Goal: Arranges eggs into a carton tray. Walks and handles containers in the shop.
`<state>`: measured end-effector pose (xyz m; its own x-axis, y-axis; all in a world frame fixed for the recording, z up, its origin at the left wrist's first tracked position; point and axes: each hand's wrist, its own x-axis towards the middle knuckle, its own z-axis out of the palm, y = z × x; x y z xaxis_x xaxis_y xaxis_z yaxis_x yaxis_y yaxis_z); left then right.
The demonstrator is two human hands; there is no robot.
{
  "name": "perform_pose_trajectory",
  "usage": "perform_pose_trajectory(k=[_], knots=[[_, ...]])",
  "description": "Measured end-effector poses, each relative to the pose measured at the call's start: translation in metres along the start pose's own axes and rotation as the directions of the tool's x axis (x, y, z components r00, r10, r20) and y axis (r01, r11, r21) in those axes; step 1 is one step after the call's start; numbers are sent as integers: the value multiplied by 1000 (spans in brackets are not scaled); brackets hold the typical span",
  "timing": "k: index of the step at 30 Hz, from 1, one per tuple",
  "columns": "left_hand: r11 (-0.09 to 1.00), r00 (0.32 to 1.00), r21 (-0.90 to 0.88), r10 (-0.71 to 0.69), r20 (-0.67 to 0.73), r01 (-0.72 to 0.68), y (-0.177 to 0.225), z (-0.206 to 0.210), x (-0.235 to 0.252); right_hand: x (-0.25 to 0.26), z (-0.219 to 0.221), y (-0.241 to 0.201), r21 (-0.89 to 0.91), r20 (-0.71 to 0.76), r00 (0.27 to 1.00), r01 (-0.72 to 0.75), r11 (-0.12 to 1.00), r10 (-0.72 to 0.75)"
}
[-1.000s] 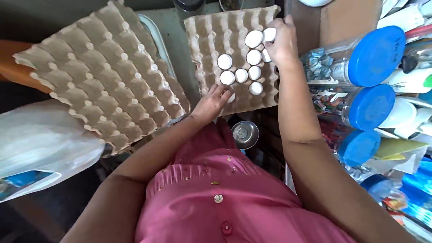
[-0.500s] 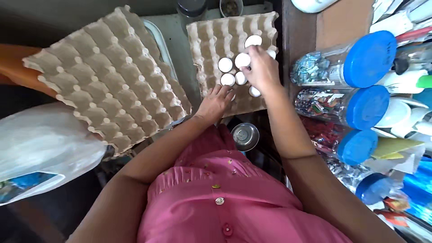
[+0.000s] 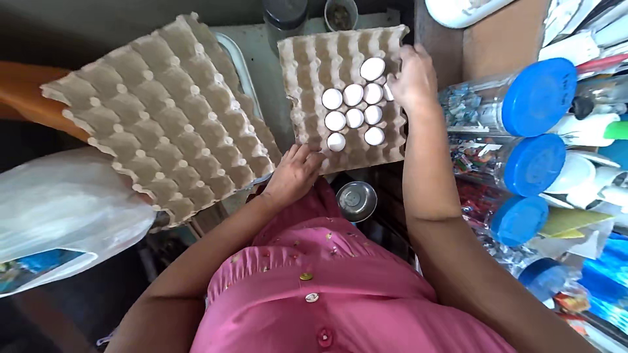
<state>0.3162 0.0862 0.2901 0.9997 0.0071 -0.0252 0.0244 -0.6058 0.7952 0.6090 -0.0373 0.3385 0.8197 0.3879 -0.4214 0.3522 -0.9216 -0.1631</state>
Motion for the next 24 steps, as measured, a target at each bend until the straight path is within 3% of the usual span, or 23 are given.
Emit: perform_pose_trajectory(k=[6, 14, 24], knots=[[1000, 1000, -13, -23, -15, 23, -4, -10, -14, -9, 15, 10, -100, 102, 983, -141, 985, 151], [1000, 1000, -11, -13, 22, 13, -7, -21, -36, -14, 24, 26, -48, -20, 1000, -19, 999, 18], [1000, 1000, -26, -10, -10, 10, -6, -31, -70, -85, 9, 26, -8, -78, 997, -26, 1000, 25]])
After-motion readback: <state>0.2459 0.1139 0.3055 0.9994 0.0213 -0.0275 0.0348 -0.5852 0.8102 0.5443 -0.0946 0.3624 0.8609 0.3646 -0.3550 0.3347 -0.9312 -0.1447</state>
